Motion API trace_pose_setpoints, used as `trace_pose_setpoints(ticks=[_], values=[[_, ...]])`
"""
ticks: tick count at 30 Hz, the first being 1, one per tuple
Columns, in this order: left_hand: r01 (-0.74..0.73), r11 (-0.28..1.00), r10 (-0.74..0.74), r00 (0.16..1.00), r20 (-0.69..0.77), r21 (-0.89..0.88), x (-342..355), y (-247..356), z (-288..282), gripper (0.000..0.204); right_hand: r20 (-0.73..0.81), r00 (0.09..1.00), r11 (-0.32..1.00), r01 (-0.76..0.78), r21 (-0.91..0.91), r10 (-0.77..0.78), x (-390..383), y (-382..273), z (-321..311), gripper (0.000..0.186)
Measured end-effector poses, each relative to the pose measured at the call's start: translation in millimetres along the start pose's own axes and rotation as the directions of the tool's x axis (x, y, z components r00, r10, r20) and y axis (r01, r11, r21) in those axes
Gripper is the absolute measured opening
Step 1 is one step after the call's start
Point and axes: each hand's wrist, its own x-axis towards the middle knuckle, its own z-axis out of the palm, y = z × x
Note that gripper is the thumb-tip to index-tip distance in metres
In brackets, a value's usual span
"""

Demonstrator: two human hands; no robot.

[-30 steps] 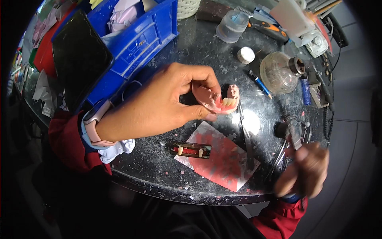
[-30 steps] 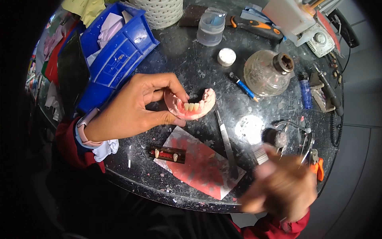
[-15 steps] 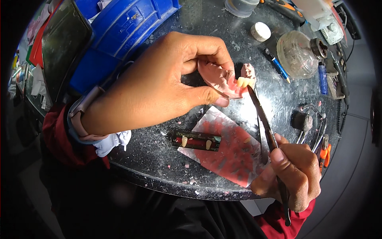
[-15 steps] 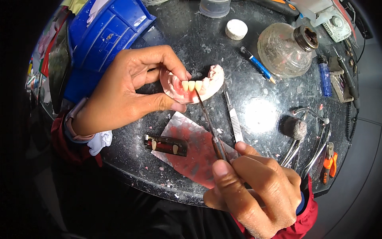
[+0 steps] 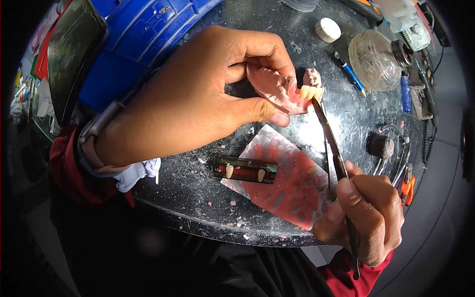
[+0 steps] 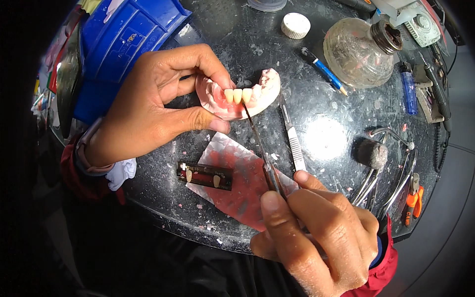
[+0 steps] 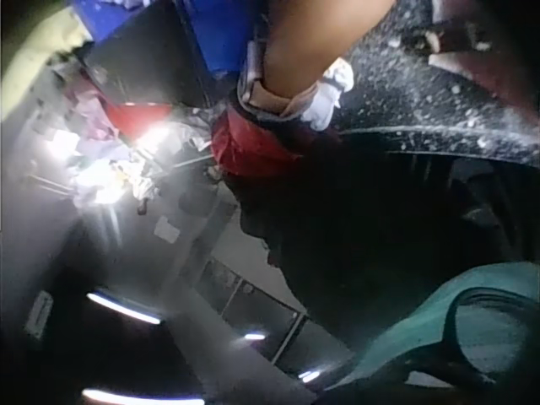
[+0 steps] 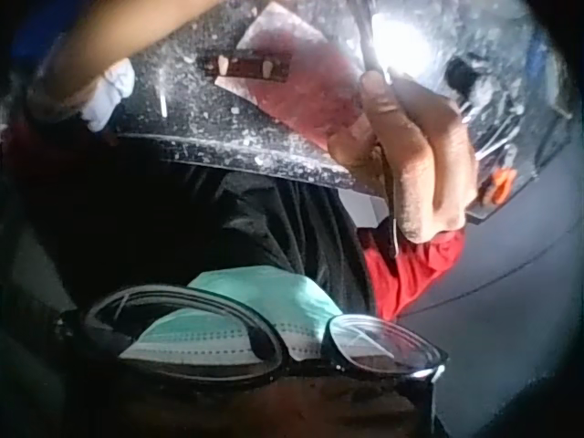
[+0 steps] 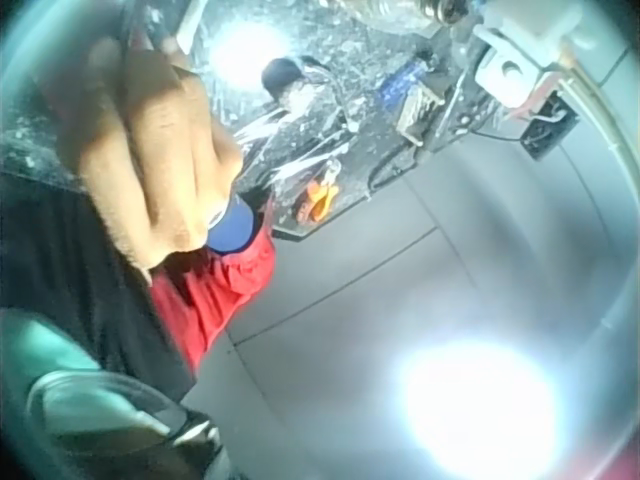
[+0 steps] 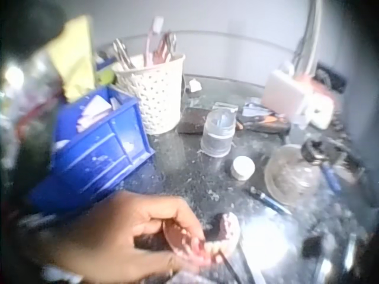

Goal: The person crafts a denture by pressing artificial teeth into a wax denture base by hand, fitting it onto a dental cast, and shaping the wax around the teeth using a sculpting tool.

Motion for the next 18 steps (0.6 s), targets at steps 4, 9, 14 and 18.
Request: trace_pose_setpoints(ticks=[4,9,14,18], values=[[0.013,1.0,-0.013,1.0,0.014,0.008,0,1,0,0.03,-0.024,1.0,0.998,0.02,0.054,-0.019,0,3,1,0.022],[0.05,0.999,-0.05,0.999,0.014,0.011,0,0,-1,0.03,-0.054,0.997,0.992,-0.049,0.115,0.056,-5,2,-4,0.026],[0.041,0.998,-0.042,0.999,0.034,0.038,7,8,2,0.03,-0.007,0.994,0.989,-0.108,0.105,0.109,-2,1,-14,0.027],[0.041,0.998,-0.041,0.999,0.0,0.045,-3,-1,-1,0.031,-0.016,0.996,0.986,-0.09,0.138,0.093,-3,3,1,0.026]])
